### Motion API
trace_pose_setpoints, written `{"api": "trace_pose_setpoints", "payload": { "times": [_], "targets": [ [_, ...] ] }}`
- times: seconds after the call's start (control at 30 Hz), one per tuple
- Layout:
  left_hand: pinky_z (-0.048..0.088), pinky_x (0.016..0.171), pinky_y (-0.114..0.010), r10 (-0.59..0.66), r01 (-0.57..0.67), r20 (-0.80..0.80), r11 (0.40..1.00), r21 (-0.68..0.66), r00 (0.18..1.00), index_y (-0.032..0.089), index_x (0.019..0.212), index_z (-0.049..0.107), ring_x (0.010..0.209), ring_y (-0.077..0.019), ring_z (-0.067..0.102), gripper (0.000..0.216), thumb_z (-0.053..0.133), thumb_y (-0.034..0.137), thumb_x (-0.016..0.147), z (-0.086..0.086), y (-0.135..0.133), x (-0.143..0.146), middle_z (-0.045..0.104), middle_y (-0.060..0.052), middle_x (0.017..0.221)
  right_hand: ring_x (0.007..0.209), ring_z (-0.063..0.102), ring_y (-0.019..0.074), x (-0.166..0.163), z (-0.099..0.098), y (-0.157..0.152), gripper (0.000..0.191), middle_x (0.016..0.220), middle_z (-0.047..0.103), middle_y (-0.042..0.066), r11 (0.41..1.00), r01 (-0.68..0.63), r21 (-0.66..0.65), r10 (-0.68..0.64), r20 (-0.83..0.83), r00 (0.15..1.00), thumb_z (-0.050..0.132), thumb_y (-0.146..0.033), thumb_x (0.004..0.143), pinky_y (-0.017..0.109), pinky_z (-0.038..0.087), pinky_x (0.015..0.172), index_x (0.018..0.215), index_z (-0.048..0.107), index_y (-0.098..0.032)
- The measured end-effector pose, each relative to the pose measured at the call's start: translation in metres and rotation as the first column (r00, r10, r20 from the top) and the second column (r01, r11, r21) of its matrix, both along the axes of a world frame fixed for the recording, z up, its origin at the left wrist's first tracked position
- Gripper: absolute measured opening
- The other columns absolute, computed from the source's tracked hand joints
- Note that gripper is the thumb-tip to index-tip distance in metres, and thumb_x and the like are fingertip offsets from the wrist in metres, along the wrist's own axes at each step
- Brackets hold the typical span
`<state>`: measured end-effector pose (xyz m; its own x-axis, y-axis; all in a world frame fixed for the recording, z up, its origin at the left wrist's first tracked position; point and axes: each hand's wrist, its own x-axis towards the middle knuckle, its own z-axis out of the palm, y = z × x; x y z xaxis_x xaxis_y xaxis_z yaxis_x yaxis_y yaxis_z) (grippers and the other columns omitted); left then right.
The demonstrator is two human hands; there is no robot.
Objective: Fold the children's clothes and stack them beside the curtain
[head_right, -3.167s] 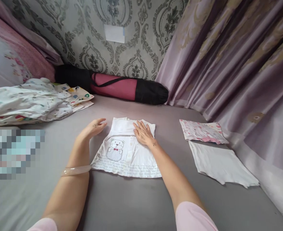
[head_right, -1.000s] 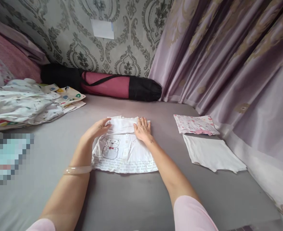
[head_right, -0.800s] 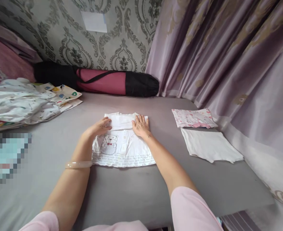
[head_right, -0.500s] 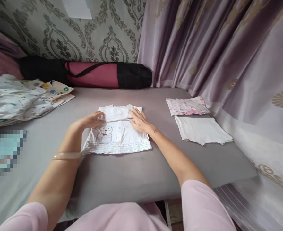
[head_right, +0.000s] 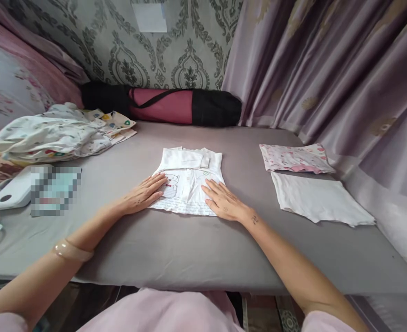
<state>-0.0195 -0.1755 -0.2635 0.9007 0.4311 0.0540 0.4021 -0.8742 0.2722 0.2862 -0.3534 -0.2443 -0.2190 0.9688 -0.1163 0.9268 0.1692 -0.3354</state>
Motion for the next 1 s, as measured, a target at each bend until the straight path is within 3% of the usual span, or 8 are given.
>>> {"api": "trace_pose_setpoints", "payload": {
  "times": [0.1,0.23,0.43,0.57,0.8,0.9,1.0],
  "targets": [
    [0.018,0.124,-0.042,0.013,-0.014,-0.054,1.0,-0.026,0.998,0.019,0.155,0.031,0.151,-0.0231,0.016,0.064,0.022,0.054,0.102,0.005,-0.01,-0.017,0.023,-0.006,0.163,0.152,0.008,0.0206,-0.005,0.002,-0.018,0.057,0.165,0.014,0.007,1.0,0.001,0.001,-0.001,-0.008,1.0,0.023,-0.044,0.104,0.046,0.009,0.125,0.156,0.028,-0.02],
    [0.021,0.124,-0.042,-0.01,0.006,-0.054,0.998,-0.061,0.998,0.024,0.154,0.033,0.15,-0.022,0.02,0.06,0.027,0.053,0.102,0.01,-0.02,-0.043,0.028,-0.002,0.161,0.151,0.017,0.0224,-0.005,0.004,-0.045,0.054,0.163,0.022,0.006,0.999,0.026,0.029,-0.024,-0.048,0.999,0.029,-0.042,0.104,0.049,0.016,0.124,0.155,0.031,-0.023],
    [0.04,0.115,-0.039,0.025,-0.018,0.057,0.992,-0.129,0.998,0.028,0.139,0.056,0.135,-0.0232,0.05,0.049,0.043,0.052,0.098,0.018,-0.025,-0.07,0.052,-0.002,0.148,0.137,0.047,0.0246,0.01,0.01,-0.073,0.042,0.149,0.05,0.006,0.979,0.105,0.172,-0.08,-0.149,0.986,0.049,-0.034,0.099,0.045,0.044,0.113,0.141,0.054,-0.027],
    [0.045,0.111,-0.038,0.007,0.003,0.08,0.993,-0.117,0.997,0.029,0.132,0.062,0.129,-0.0226,0.056,0.041,0.043,0.046,0.099,0.021,-0.019,-0.07,0.061,-0.003,0.138,0.118,0.063,0.0253,0.015,0.012,-0.076,0.033,0.132,0.064,0.008,0.948,0.1,0.302,-0.065,-0.124,0.99,0.05,-0.027,0.098,0.045,0.056,0.1,0.129,0.063,-0.029],
    [0.053,0.097,-0.037,-0.078,0.078,0.051,0.997,0.01,0.996,0.025,0.117,0.067,0.113,-0.0228,0.063,0.036,0.036,0.034,0.101,0.029,-0.017,-0.059,0.069,-0.006,0.126,0.109,0.066,0.0249,0.015,0.008,-0.072,0.034,0.119,0.069,0.01,0.93,-0.02,0.367,0.015,0.017,1.0,0.041,-0.015,0.099,0.044,0.057,0.095,0.122,0.065,-0.023],
    [0.054,0.085,-0.032,-0.016,0.023,0.105,0.998,-0.061,0.994,0.023,0.119,0.063,0.1,-0.0205,0.066,0.035,0.034,0.033,0.101,0.029,-0.018,-0.057,0.071,-0.009,0.116,0.108,0.067,0.025,0.017,0.007,-0.068,0.037,0.116,0.071,0.01,0.929,0.009,0.37,-0.005,-0.011,1.0,0.037,-0.012,0.098,0.045,0.056,0.094,0.123,0.064,-0.022],
    [0.053,0.071,-0.026,0.103,-0.073,0.137,0.975,-0.212,0.985,0.023,0.12,0.059,0.078,-0.0169,0.067,0.036,0.032,0.038,0.101,0.026,-0.014,-0.055,0.073,-0.006,0.091,0.106,0.068,0.0226,0.02,0.009,-0.063,0.041,0.118,0.07,0.008,0.93,0.102,0.353,-0.056,-0.139,0.989,0.035,-0.012,0.098,0.042,0.056,0.094,0.127,0.061,-0.024]
  ]
}}
